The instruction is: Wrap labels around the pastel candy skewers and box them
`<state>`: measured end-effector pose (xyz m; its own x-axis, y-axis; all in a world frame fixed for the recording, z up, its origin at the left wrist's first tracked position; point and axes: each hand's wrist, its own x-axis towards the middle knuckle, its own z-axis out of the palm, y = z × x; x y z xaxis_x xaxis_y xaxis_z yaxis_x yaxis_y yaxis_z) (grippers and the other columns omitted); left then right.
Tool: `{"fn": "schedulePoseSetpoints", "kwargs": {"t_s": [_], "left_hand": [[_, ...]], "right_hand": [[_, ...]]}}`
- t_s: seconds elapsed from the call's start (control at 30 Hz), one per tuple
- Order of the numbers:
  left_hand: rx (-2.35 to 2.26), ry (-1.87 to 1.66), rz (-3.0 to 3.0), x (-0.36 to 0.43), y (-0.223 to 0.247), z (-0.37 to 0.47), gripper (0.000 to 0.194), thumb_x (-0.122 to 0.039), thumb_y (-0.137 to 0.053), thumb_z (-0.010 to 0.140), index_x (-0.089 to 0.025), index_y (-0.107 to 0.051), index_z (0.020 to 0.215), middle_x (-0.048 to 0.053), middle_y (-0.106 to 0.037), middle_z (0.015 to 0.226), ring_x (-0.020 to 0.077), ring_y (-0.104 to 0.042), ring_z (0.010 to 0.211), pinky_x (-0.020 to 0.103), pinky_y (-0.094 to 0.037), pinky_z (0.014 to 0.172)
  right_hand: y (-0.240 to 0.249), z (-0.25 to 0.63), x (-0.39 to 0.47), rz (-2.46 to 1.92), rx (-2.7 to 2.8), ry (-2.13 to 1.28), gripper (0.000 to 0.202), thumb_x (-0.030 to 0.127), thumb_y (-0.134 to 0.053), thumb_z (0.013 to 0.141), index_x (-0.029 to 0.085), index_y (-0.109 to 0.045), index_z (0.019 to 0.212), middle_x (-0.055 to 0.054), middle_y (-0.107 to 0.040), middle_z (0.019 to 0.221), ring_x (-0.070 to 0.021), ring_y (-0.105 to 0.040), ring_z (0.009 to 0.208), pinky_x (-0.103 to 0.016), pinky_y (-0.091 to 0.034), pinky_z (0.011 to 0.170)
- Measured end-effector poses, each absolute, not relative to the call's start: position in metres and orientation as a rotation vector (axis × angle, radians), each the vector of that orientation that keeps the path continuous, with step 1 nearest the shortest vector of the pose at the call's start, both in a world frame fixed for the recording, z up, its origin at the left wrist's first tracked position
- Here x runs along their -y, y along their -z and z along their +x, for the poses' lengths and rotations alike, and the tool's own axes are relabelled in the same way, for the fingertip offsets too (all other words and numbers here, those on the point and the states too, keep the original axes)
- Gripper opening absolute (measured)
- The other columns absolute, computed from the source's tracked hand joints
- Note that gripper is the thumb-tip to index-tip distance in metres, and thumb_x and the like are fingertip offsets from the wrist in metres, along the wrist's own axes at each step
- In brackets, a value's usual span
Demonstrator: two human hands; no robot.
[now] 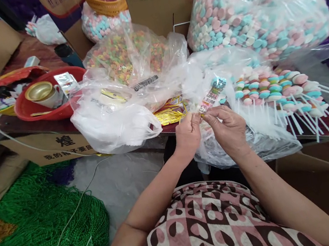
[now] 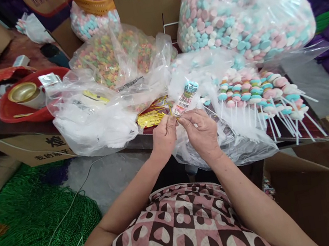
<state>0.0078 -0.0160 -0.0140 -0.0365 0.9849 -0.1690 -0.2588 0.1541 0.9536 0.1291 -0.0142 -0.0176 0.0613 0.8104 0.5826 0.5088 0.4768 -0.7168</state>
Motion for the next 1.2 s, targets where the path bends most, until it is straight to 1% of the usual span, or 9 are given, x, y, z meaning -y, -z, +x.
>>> {"fn": "schedulePoseSetpoints", "kwargs": {"t_s": [0.13,0.23,0.37,0.53,0.63,0.87,1.0,1.1,1.2], "left_hand": [[-1.097,-1.254,1.140,0.014,0.022,0.008,0.025,-0.036,-0.059,0.091,-0.022,-0.052,0.071,-0.004,-0.050,0.064,0.0110,-0.049,0.065,0.021,-0.040,0.066],[-0.812,-1.246,0.985,0.012,0.021,0.009,0.015,-0.036,-0.056,0.091,-0.022,-0.061,0.092,0.000,-0.064,0.089,0.0121,-0.059,0.087,0.023,-0.045,0.083],[-0.506,-1.168,0.837,0.007,0.001,0.001,0.025,-0.026,-0.060,0.084,-0.021,-0.066,0.108,0.003,-0.069,0.103,0.0166,-0.062,0.106,0.028,-0.046,0.094],[-0.491,-1.285,0.880,0.016,-0.034,-0.017,0.048,-0.051,-0.037,0.096,-0.021,-0.075,0.092,0.007,-0.072,0.089,0.0231,-0.065,0.106,0.038,-0.049,0.094],[-0.681,-1.227,1.119,0.031,-0.036,-0.020,0.057,-0.062,-0.041,0.092,-0.021,-0.075,0.074,0.007,-0.071,0.080,0.0232,-0.064,0.098,0.037,-0.047,0.095],[-0.726,-0.968,1.158,0.029,-0.019,-0.005,0.069,-0.074,-0.036,0.088,-0.017,-0.068,0.065,0.003,-0.058,0.059,0.0136,-0.055,0.064,0.026,-0.047,0.071],[-0.694,-1.027,0.804,0.017,-0.027,-0.008,0.076,-0.084,-0.032,0.081,-0.017,-0.069,0.079,0.000,-0.047,0.051,0.0124,-0.046,0.051,0.024,-0.040,0.052],[-0.682,-1.045,0.876,0.020,-0.033,-0.018,0.082,-0.085,-0.027,0.081,-0.016,-0.071,0.073,-0.003,-0.033,0.044,0.0109,-0.034,0.045,0.025,-0.036,0.048],[-0.757,-0.888,1.158,0.029,-0.028,-0.024,0.073,-0.081,-0.042,0.080,-0.015,-0.070,0.064,-0.005,-0.025,0.041,0.0082,-0.024,0.044,0.024,-0.028,0.046]], "right_hand": [[0.005,0.128,0.016,-1.261,1.602,-0.440,0.016,0.027,-0.061,0.088,0.023,-0.065,0.073,-0.001,-0.067,0.074,-0.0180,-0.061,0.072,-0.033,-0.049,0.074],[0.001,0.126,0.021,-1.275,1.636,-0.401,0.015,0.021,-0.057,0.085,0.023,-0.062,0.071,-0.001,-0.066,0.072,-0.0174,-0.061,0.072,-0.032,-0.049,0.074],[0.003,0.126,0.029,-1.186,1.731,-0.355,0.016,0.014,-0.055,0.082,0.024,-0.058,0.069,-0.001,-0.066,0.075,-0.0180,-0.062,0.074,-0.033,-0.049,0.075],[-0.004,0.140,0.025,-1.215,1.663,-0.292,0.013,0.014,-0.058,0.082,0.024,-0.062,0.074,-0.001,-0.067,0.077,-0.0183,-0.063,0.074,-0.033,-0.050,0.072],[-0.020,0.150,0.017,-1.226,1.597,-0.113,0.013,0.017,-0.060,0.083,0.024,-0.065,0.073,-0.003,-0.069,0.078,-0.0205,-0.066,0.079,-0.036,-0.051,0.076],[-0.039,0.145,0.035,-1.060,1.804,0.061,0.014,0.018,-0.063,0.087,0.027,-0.072,0.080,-0.004,-0.074,0.085,-0.0221,-0.069,0.082,-0.040,-0.053,0.082],[-0.028,0.137,0.052,-0.977,1.947,-0.061,0.014,0.017,-0.065,0.085,0.028,-0.073,0.080,-0.003,-0.076,0.086,-0.0218,-0.070,0.084,-0.041,-0.053,0.083],[-0.020,0.140,0.052,-1.034,1.915,-0.163,0.016,0.018,-0.063,0.086,0.027,-0.075,0.082,-0.003,-0.076,0.085,-0.0208,-0.070,0.081,-0.039,-0.055,0.079],[-0.021,0.148,0.045,-1.121,1.829,-0.130,0.014,0.020,-0.064,0.087,0.027,-0.076,0.082,-0.004,-0.075,0.086,-0.0213,-0.070,0.082,-0.038,-0.055,0.078]]}}
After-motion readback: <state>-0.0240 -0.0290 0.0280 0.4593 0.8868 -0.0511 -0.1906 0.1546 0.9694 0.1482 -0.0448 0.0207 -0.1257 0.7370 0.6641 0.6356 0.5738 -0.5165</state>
